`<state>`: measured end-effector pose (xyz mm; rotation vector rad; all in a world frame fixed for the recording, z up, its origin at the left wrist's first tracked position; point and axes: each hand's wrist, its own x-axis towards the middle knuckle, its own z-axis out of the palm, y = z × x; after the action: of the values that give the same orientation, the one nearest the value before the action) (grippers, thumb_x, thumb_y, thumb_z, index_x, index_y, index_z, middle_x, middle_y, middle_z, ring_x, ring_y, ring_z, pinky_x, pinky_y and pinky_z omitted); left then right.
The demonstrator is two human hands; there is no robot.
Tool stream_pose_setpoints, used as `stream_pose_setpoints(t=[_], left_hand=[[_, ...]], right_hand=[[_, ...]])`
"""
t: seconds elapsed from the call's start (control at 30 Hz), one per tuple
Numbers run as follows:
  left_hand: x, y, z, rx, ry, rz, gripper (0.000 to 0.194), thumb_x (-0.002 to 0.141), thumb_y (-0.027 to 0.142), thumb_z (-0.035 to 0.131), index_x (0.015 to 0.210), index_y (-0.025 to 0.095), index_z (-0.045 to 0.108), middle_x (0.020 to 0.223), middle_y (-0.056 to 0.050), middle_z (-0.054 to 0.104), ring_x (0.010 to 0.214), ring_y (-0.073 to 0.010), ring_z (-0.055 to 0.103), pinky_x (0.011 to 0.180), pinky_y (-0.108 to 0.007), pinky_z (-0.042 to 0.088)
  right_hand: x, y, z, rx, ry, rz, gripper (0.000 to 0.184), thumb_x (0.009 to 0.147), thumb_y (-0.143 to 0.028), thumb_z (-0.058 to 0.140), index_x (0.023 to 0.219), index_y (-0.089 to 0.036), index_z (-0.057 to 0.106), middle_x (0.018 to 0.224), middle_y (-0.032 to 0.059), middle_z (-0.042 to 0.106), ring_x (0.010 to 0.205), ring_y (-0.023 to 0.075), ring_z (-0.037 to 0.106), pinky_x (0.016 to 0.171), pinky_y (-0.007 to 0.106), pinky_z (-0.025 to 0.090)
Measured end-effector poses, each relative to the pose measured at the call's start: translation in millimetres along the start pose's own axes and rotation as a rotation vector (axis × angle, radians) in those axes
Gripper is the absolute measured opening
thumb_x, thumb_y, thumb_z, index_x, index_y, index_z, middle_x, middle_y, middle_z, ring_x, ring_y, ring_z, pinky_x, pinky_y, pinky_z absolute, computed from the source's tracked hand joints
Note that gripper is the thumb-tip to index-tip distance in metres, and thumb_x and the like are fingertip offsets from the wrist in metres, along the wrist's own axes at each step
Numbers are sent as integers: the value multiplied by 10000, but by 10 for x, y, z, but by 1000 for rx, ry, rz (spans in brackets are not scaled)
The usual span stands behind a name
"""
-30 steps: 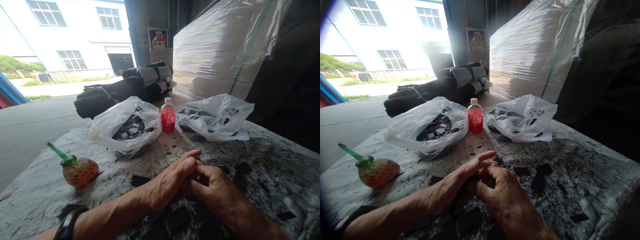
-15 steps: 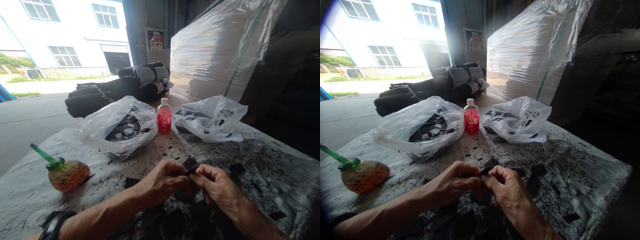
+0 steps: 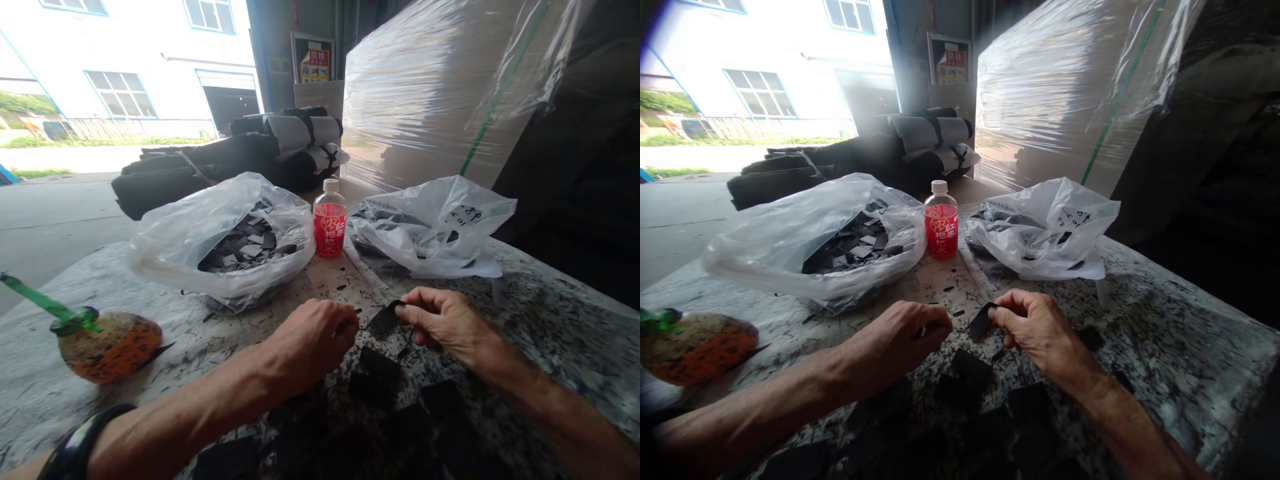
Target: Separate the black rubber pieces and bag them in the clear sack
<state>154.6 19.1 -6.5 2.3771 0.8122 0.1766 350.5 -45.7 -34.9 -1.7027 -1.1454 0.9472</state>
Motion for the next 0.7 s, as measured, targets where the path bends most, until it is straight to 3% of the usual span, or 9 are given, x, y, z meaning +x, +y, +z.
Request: stream_pose_setpoints(t=[0.23,0.33,0.47,0.7], left_hand=[[-117,-91,136,422,22,123,191,791,115,359,848,214,511,712,14,519,497,-129,410,459,-308,221],[-151,-72,169,509,0,166,352,768,73,349,1029,239,515,764,5,542,473,-146,430,421,-316,191],[-168,-59,221,622,-3,246,519,779,65,345,1262,254,371,849,-11,567,489,-157,483,408,-314,195],[-184,-136,320,669,-1,267,600,780,81,340,1353,235,249,952,-39,566,518,-169,488,430,-324,262]], right_hand=[[102,161,64,-56,-2,9,196,690,-344,606,762,-161,601,595,-36,617,367,76,488,381,196,346],[99,173,83,-52,-1,13,202,696,-342,601,769,-154,605,617,-29,624,367,70,487,381,193,345],[93,171,95,-51,4,16,191,700,-322,608,790,-153,614,579,-40,607,363,74,481,373,193,340],[81,180,117,-91,21,21,201,700,-337,620,792,-159,630,562,-45,595,381,82,495,384,189,379]])
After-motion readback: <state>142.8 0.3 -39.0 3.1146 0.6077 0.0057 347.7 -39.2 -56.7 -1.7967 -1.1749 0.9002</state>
